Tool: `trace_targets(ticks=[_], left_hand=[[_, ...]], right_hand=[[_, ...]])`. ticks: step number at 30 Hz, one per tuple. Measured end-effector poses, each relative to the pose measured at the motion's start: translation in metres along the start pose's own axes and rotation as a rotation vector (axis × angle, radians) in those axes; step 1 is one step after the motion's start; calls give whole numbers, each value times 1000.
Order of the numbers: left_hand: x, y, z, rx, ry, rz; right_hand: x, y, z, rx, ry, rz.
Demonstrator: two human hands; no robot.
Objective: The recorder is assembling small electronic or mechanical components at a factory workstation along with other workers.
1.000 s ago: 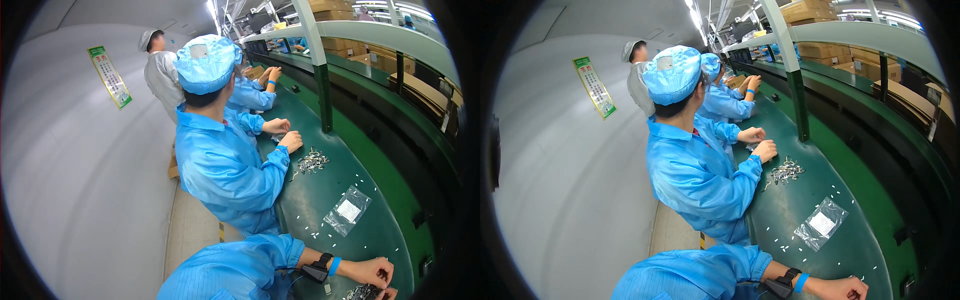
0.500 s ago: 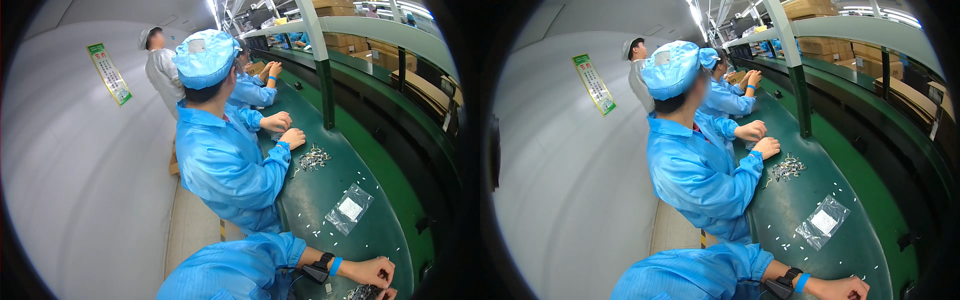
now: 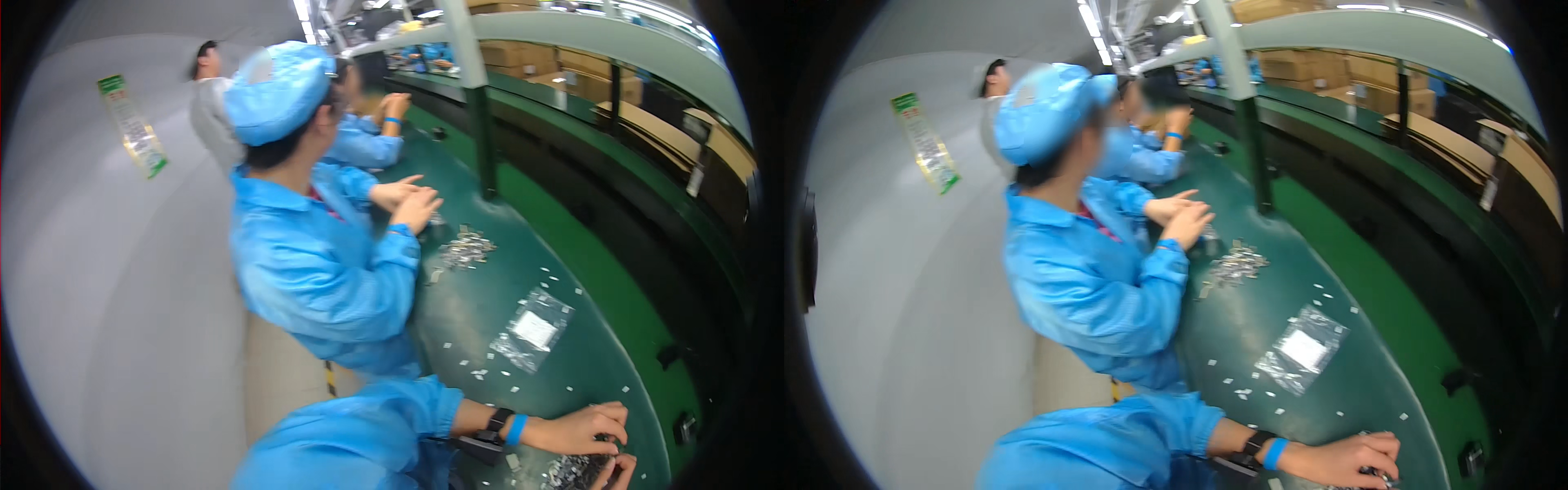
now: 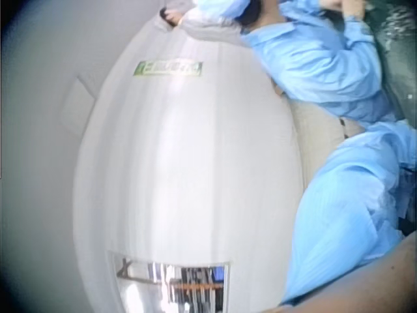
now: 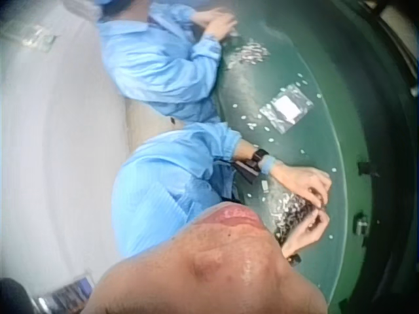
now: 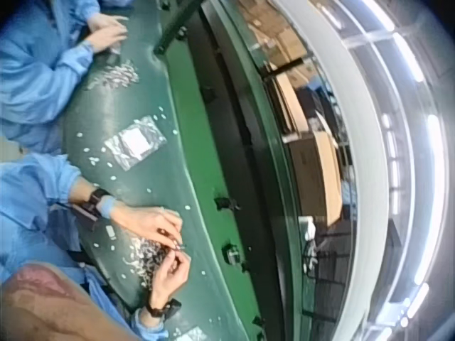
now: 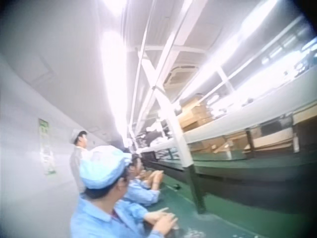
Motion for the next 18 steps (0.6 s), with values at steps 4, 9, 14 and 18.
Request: trace_targets(ticks=[4,9,14,18], left_hand=[[-6,1,1,-75,-7,103],[-1,-3,9,-150,57,100],[2,1,16,-174,58,150],[2,3,13,-112,-5,162]], right_hand=[[1,-1,-10,83,-63,-58],[-3,1,-17,145,-135,-96],[0,-3,-22,112,-214,-54],[1,-1,-22,102,-208,-41]])
Point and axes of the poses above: each hand's wrist, its own y-axis away from the middle knuckle, its own x-axis out of the palm, z = x × y, the point moved 4 cm from there along -y, towards the middle knuckle, and after that the axes turned 11 degrees about y, right-handed, at the moved point
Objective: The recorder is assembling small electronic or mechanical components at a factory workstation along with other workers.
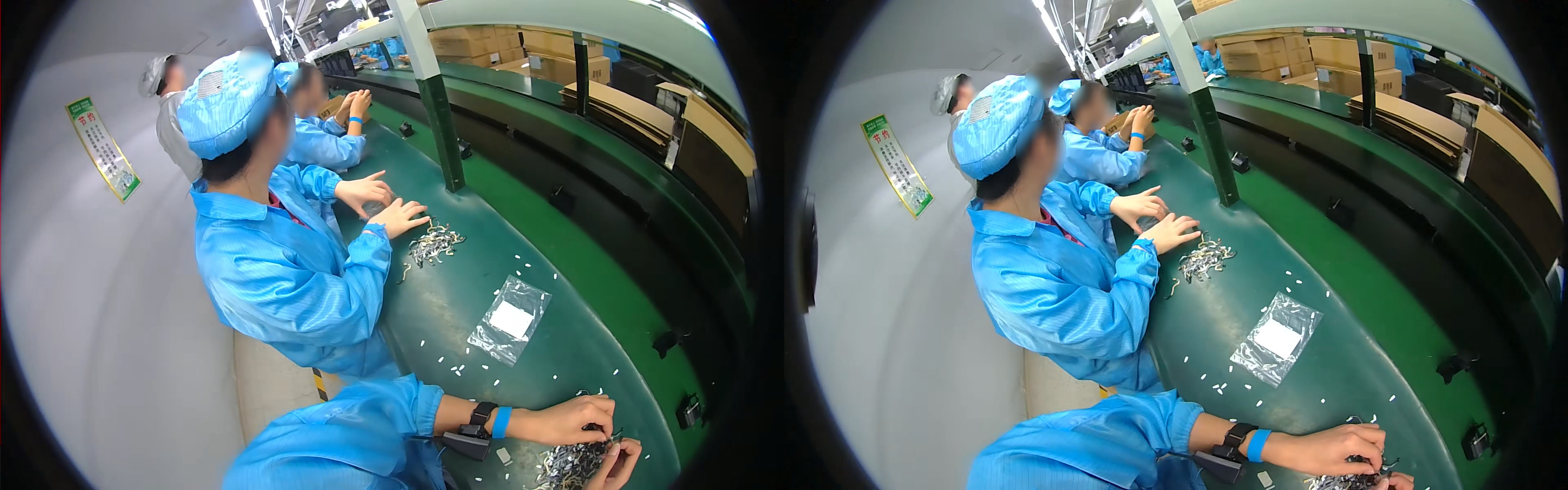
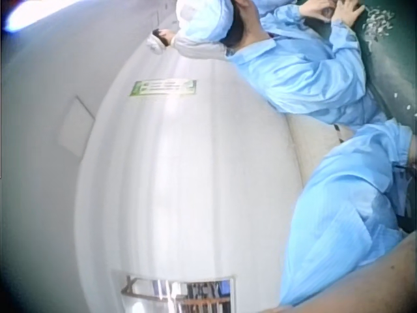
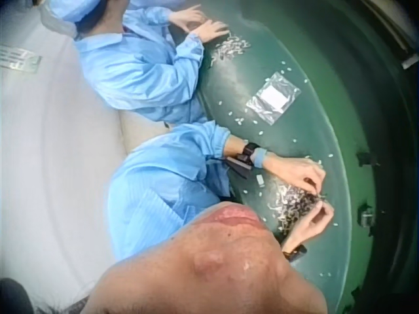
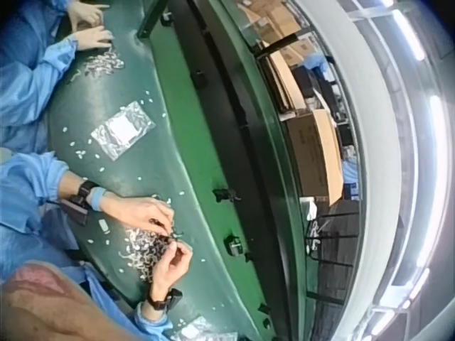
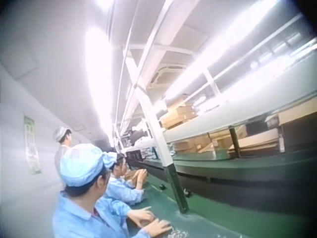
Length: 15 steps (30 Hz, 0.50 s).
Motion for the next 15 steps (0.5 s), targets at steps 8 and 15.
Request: trace_targets(ticks=[8,15], left_hand=[[-1,4,-2,-79,88,10],[-10,-2,-12,-13,58,21]], right_hand=[[6,4,-4,43,1,51],[14,1,-17,17,-20,48]])
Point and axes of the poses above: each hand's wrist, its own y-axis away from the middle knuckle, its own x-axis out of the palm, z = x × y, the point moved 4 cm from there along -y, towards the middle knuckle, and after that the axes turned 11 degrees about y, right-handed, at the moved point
